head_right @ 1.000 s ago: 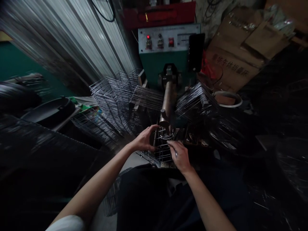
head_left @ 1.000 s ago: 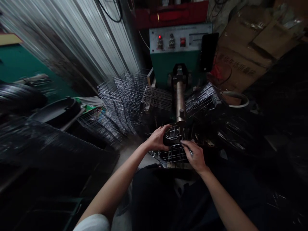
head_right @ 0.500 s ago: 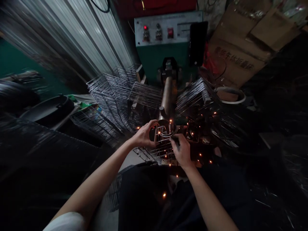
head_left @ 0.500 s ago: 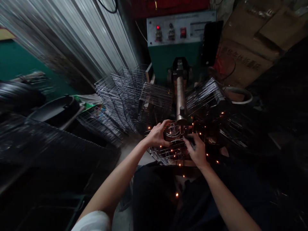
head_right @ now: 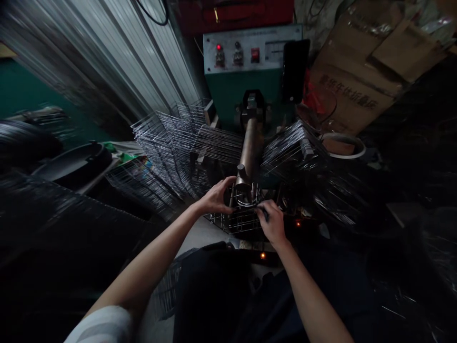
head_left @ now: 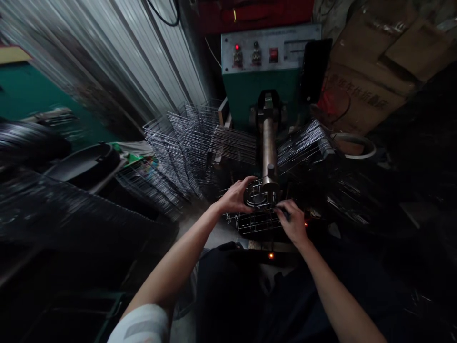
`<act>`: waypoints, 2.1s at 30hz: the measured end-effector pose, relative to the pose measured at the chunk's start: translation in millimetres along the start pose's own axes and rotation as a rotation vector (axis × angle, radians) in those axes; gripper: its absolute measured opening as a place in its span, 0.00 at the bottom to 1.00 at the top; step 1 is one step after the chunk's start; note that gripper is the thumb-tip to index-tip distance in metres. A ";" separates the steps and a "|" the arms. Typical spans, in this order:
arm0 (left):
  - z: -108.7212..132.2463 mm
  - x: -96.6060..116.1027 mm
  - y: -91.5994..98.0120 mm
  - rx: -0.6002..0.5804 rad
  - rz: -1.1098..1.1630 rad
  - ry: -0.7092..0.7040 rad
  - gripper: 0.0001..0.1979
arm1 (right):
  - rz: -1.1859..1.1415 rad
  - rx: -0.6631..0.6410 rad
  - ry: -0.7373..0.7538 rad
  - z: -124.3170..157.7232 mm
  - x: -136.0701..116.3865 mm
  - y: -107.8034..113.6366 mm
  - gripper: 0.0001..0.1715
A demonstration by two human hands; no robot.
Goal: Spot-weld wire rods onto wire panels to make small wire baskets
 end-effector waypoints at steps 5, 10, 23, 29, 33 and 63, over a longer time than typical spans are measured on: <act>-4.9 0.8 -3.3 -0.004 0.005 0.000 0.53 | -0.022 -0.003 -0.014 -5.5 -2.9 -1.3 0.10; -0.8 -4.1 0.3 0.038 0.002 0.013 0.55 | -0.102 -0.039 -0.116 -4.3 7.0 5.4 0.11; 104.1 -127.0 -91.5 0.064 0.963 0.415 0.67 | -0.529 -0.008 -0.835 96.4 45.1 47.5 0.27; 112.7 -105.2 -67.3 0.213 0.894 0.409 0.58 | -0.629 -0.146 -0.895 93.1 -1.1 25.4 0.26; 137.8 -66.0 -62.4 0.244 0.775 0.346 0.58 | -0.761 -0.348 -0.855 92.3 -35.8 28.0 0.22; 46.2 36.1 -108.0 0.247 0.312 0.315 0.59 | 0.344 -0.428 0.451 44.8 -66.5 17.7 0.24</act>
Point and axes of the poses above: each hand's wrist, its own z-axis away from the middle knuckle, its own y-axis out of the back of the hand, x = y × z, the point moved 8 cm from there along -z, towards the middle knuckle, and after that the axes turned 1 degree about -z, right-handed, at the moved point
